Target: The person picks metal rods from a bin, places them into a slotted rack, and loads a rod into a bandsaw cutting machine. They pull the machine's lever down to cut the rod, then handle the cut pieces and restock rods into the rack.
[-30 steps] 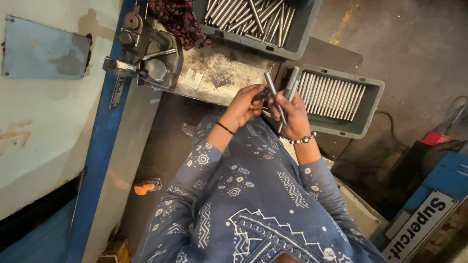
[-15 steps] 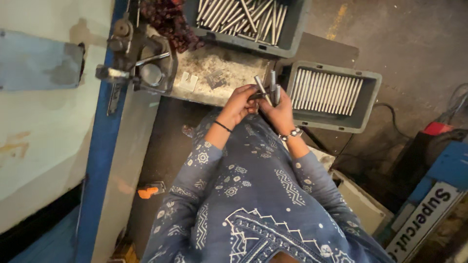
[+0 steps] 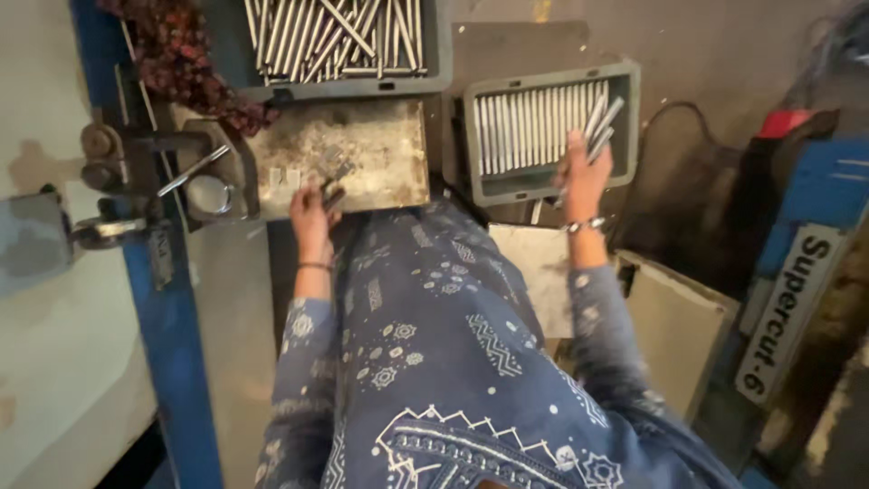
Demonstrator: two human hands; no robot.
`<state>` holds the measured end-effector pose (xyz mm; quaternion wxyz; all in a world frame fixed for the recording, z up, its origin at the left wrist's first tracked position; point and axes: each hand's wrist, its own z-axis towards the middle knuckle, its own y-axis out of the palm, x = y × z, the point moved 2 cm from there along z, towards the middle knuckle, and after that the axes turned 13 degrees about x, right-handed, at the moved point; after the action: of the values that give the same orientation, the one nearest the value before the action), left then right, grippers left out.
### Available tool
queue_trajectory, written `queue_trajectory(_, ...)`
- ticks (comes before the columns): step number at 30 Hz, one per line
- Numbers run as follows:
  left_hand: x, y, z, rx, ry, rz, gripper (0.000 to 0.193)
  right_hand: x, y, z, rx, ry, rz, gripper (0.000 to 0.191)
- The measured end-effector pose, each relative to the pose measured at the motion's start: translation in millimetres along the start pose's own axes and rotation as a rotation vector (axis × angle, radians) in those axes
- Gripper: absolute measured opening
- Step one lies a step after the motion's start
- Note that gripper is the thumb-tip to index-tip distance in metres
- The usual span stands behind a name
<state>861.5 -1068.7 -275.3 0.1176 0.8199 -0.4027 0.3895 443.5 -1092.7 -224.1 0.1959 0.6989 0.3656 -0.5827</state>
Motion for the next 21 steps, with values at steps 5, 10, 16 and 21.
queue_trajectory(5, 28.2, 28.0, 25.0, 0.095, 0.325, 0.115, 0.025, 22.5, 29.1, 34.5, -0.040, -0.434, -0.593, 0.029)
queue_trajectory(10, 46.5, 46.6, 29.3, 0.256, 0.748, 0.480, 0.037, 35.6, 76.0, 24.0, -0.035, -0.530, -0.781, 0.034)
queue_trajectory(16, 56.0, 54.4, 12.7, 0.267, 0.869, 0.651, 0.051, 25.5, 91.2, 9.3, 0.120, -0.649, -0.811, 0.031)
queue_trajectory(21, 57.2, 45.3, 6.4, 0.248, 0.954, 0.709, 0.051, 25.2, 91.4, 13.7, 0.164, -0.495, -0.879, 0.028)
